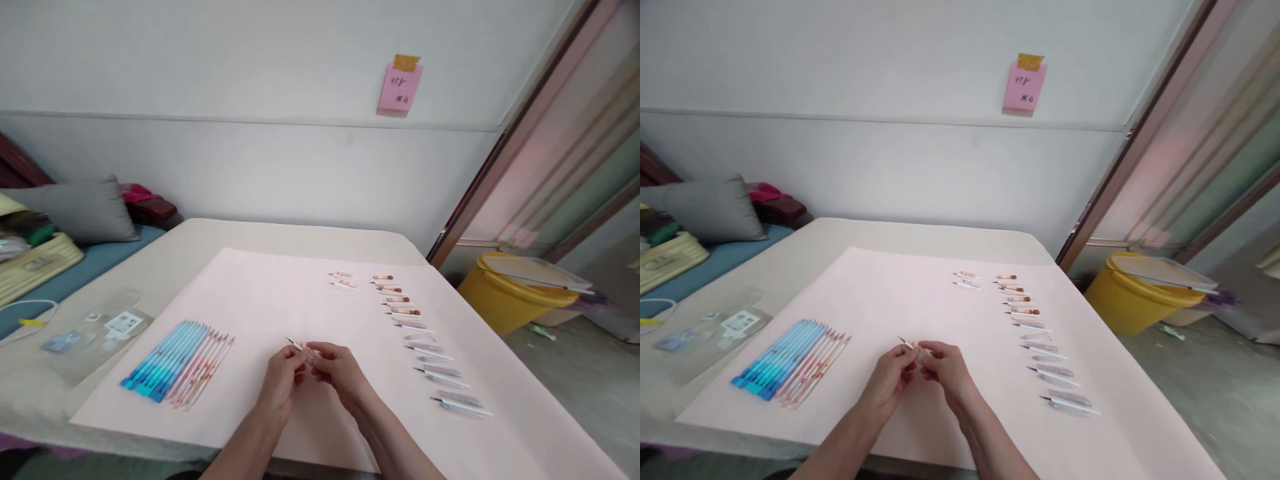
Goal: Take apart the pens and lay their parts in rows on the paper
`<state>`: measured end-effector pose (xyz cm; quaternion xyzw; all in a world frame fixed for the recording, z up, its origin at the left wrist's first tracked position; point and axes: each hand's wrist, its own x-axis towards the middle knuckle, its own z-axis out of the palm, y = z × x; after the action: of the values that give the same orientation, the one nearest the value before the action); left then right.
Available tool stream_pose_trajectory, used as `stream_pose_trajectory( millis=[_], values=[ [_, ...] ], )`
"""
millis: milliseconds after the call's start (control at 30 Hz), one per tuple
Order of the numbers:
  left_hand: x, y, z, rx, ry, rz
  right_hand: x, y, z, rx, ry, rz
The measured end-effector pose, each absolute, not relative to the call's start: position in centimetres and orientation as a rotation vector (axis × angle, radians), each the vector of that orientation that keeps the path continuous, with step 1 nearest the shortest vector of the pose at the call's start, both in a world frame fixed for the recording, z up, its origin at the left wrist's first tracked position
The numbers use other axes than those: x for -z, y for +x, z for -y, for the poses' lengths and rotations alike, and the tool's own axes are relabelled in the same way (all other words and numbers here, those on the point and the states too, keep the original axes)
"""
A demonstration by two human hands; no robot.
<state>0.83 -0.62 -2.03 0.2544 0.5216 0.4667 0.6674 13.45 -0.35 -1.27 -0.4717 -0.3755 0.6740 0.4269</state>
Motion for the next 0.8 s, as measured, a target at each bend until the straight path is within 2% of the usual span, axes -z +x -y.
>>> stream_pose_trajectory(
  millis=[133, 300, 500, 800],
  values=[
    [1.1, 0.7, 0.5, -1.022, 0.495, -1.193, 2.0, 14.9, -1.2, -1.578, -1.236, 0.959],
    [0.2, 0.1, 0.1, -1.040, 0.394, -1.153, 3.4, 19.8, -5.9, -1.197, -1.470, 1.190],
    [0.0, -0.6, -0.6, -1.023, 0.400, -1.100, 4.0, 25.1, -11.6, -1.030, -1.592, 1.347],
    [0.1, -0.5, -1.5, -1.008, 0.354, -1.102, 4.9, 27.1, -15.9, -0.779, -1.643, 1.652]
  ],
)
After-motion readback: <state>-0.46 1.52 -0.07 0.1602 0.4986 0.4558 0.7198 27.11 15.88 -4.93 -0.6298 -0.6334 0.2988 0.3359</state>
